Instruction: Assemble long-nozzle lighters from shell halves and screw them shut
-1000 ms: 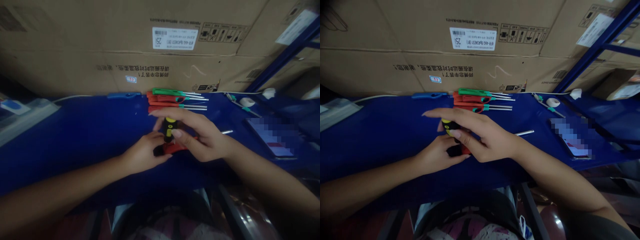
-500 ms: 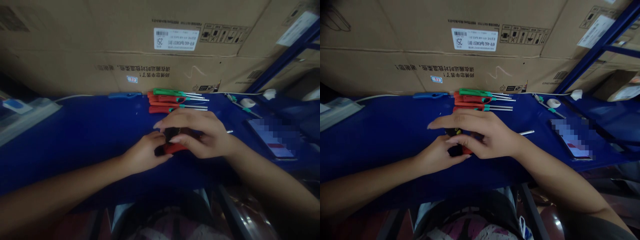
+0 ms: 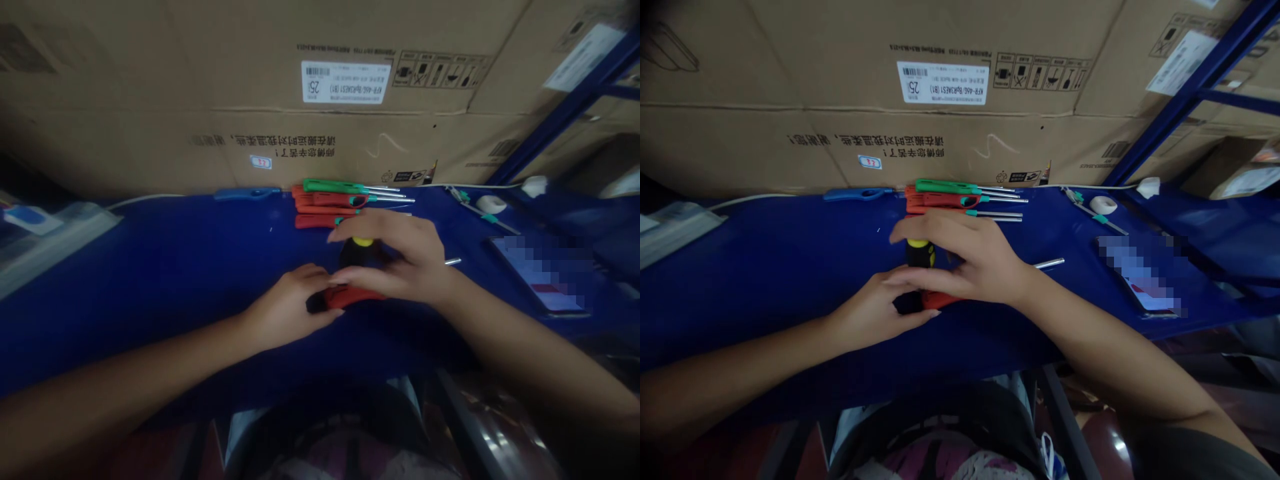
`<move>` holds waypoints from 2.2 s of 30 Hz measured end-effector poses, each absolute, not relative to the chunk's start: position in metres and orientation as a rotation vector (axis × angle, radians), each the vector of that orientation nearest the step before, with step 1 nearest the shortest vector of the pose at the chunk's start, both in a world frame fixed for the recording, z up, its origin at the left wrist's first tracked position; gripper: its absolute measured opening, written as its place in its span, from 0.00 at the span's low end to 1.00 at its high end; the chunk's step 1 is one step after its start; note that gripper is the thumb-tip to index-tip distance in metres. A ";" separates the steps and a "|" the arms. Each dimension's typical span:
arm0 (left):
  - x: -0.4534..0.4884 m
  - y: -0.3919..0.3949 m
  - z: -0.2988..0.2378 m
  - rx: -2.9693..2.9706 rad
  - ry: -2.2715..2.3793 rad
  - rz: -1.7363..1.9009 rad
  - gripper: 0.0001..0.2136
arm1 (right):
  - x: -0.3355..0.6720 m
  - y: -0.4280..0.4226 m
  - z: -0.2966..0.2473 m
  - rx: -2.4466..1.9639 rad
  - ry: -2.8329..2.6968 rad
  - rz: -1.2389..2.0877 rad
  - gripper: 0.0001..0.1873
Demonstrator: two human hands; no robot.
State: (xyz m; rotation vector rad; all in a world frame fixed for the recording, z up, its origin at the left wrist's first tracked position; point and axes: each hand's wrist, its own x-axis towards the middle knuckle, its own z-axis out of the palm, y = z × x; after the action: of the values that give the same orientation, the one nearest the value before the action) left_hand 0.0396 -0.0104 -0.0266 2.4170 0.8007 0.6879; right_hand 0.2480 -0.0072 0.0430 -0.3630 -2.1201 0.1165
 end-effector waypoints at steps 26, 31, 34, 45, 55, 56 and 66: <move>0.040 -0.011 -0.027 2.374 0.770 0.768 0.12 | 0.248 -0.013 0.048 -0.367 -2.301 0.310 0.15; 0.040 -0.011 -0.030 2.427 0.807 0.806 0.08 | 0.249 -0.013 0.049 -0.406 -2.273 0.307 0.10; 0.042 -0.012 -0.030 2.447 0.867 0.774 0.09 | 0.249 -0.009 0.045 -0.420 -2.209 0.154 0.14; 0.033 -0.019 -0.018 2.639 0.961 0.581 0.22 | 0.340 0.027 0.066 -1.018 -1.725 -0.407 0.17; 0.035 -0.017 -0.024 2.648 0.978 0.561 0.18 | 0.411 0.055 0.044 -2.020 -1.538 -0.479 0.13; 0.035 -0.017 -0.024 2.646 0.979 0.568 0.17 | 0.412 0.056 0.043 -2.102 -1.532 -0.447 0.13; 0.034 -0.015 -0.027 2.634 0.942 0.595 0.14 | 0.415 0.073 0.014 -2.565 -1.649 -0.007 0.17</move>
State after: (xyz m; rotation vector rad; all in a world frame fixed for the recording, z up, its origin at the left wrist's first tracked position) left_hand 0.0341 -0.0154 -0.0275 2.6342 0.9424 0.5955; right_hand 0.4153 0.0735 0.0136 -2.5653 -1.6495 -0.0067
